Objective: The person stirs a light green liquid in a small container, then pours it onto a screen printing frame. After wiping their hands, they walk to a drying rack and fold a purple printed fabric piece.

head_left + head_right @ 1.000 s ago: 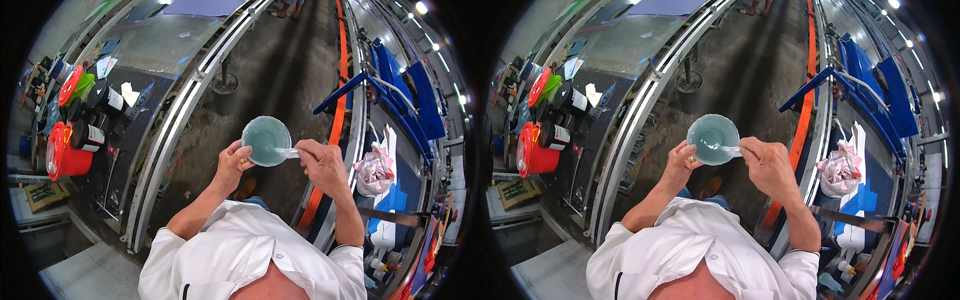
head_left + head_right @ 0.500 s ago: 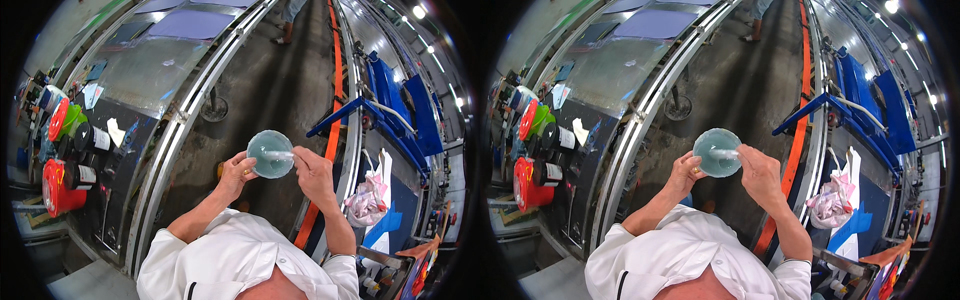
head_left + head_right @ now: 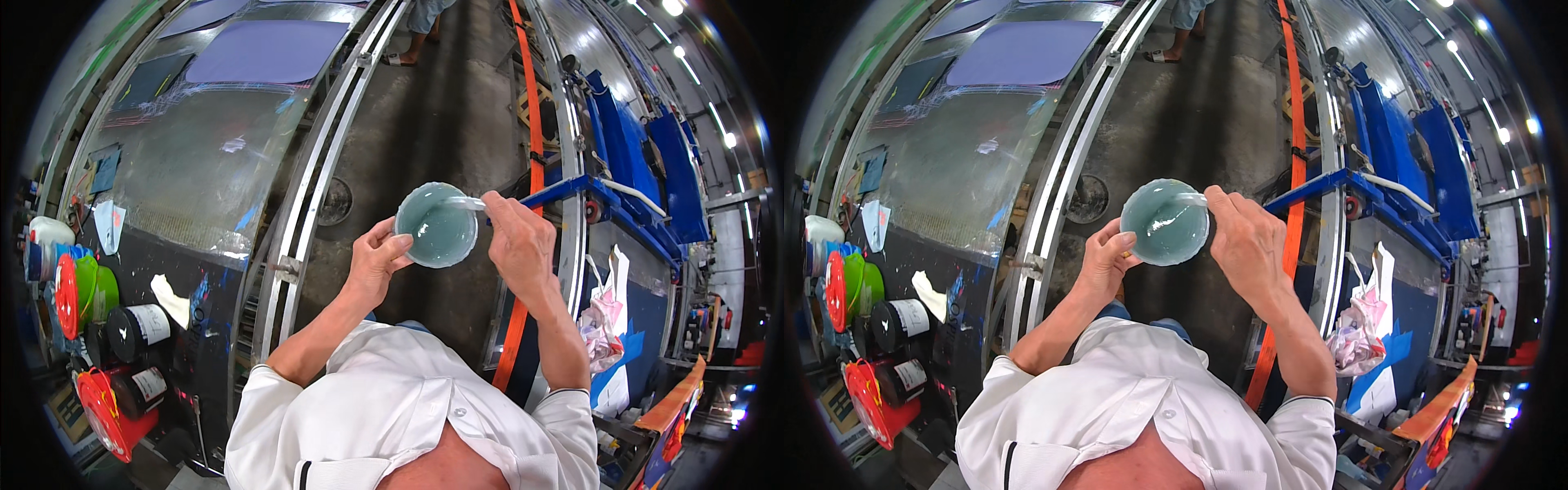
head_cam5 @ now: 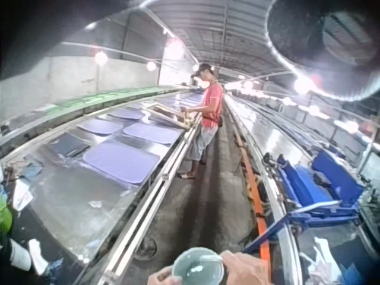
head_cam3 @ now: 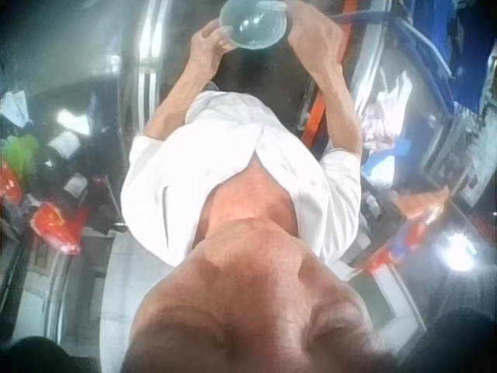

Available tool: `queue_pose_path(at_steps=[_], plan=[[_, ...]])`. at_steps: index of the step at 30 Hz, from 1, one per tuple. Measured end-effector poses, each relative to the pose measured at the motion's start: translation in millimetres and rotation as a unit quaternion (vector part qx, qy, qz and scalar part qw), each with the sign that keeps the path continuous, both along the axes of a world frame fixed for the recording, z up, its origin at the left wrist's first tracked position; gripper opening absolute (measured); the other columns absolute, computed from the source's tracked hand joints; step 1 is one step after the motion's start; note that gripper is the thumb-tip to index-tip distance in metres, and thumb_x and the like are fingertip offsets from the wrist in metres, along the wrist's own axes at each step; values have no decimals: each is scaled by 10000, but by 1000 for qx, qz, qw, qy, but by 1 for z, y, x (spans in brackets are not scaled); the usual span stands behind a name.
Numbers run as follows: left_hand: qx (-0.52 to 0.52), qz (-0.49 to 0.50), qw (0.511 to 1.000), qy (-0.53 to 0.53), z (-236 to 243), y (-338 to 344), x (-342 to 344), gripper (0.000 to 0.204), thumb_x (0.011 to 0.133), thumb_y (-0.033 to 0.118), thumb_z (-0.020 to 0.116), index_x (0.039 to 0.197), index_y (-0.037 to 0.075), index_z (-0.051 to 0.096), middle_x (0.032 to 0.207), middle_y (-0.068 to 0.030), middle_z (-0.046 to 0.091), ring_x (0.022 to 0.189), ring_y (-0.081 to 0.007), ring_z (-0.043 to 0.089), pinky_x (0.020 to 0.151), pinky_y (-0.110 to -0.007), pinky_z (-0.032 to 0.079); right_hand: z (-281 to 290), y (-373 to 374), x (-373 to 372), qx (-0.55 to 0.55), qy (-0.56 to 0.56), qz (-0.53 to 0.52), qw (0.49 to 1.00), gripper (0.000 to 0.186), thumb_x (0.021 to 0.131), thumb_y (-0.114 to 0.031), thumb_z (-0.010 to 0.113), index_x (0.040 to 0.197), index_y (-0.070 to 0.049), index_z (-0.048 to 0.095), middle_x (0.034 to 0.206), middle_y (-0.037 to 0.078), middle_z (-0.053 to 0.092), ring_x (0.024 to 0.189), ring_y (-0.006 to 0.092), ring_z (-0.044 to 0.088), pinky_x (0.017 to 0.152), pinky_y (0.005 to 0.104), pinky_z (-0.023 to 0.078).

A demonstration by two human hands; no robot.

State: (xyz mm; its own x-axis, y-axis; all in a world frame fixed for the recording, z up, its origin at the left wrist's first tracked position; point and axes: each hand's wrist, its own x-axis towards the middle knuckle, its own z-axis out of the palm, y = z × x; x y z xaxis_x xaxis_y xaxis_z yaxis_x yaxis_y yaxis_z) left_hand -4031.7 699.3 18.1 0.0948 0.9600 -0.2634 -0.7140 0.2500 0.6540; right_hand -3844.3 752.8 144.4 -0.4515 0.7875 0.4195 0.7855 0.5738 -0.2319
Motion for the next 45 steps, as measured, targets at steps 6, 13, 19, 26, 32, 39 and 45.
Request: queue_pose_path(at_steps=[6, 13, 19, 26, 32, 39, 45], plan=[[-8, 26, 1000, 1, -4, 35, -11, 573, 820, 245, 717, 1273, -53, 532, 1156, -107, 630, 1041, -173, 646, 921, -357, 549, 19, 21, -3, -329, 153, -24, 931, 90, 881, -9, 554, 892, -18, 642, 666, 129, 608, 569, 307, 570, 531, 327, 430], [-18, 44, 999, 22, -8, 74, -1, 527, 824, 236, 715, 1239, -41, 549, 1124, -100, 643, 1013, -163, 660, 931, -356, 553, 1, 83, 1, -46, 13, 56, 997, 134, 797, 49, 562, 892, -36, 605, 643, 122, 545, 613, 338, 589, 540, 393, 452], [-28, 75, 996, 26, -18, 118, 32, 506, 826, 254, 711, 1217, -29, 560, 1108, -96, 647, 1004, -162, 659, 925, -351, 553, 7, 116, 30, -393, 162, 32, 905, 72, 883, -1, 524, 883, -12, 595, 662, 144, 572, 624, 358, 591, 547, 401, 452], [-14, 125, 992, 3, -13, 161, 74, 550, 830, 193, 709, 1284, -55, 523, 1093, -82, 624, 942, -139, 625, 814, -300, 538, 9, 197, 71, -96, -9, 149, 984, 146, 783, 28, 564, 915, -23, 599, 708, 161, 596, 654, 378, 599, 567, 437, 471], [-23, 145, 989, -5, -16, 193, 105, 567, 824, 186, 731, 1286, -61, 514, 1102, -77, 613, 963, -129, 613, 804, -284, 532, 2, 201, 89, -379, 195, 92, 900, 109, 924, -61, 564, 965, 7, 639, 583, 129, 534, 494, 184, 598, 473, 340, 429], [-19, 146, 989, 20, -9, 219, 108, 539, 829, 233, 701, 1258, -43, 527, 1117, -102, 627, 1013, -175, 639, 950, -363, 521, -1, 251, 91, -90, -13, 120, 989, 22, 885, -10, 528, 887, -16, 549, 770, 194, 626, 708, 413, 612, 561, 484, 469], [-32, 145, 989, -10, -18, 232, 106, 663, 801, 182, 761, 1350, -46, 467, 1175, -96, 615, 1050, -148, 622, 896, -320, 544, 21, 226, 81, -239, -1, 72, 968, 51, 865, -24, 570, 849, 24, 564, 627, 240, 560, 532, 424, 567, 503, 452, 449]])
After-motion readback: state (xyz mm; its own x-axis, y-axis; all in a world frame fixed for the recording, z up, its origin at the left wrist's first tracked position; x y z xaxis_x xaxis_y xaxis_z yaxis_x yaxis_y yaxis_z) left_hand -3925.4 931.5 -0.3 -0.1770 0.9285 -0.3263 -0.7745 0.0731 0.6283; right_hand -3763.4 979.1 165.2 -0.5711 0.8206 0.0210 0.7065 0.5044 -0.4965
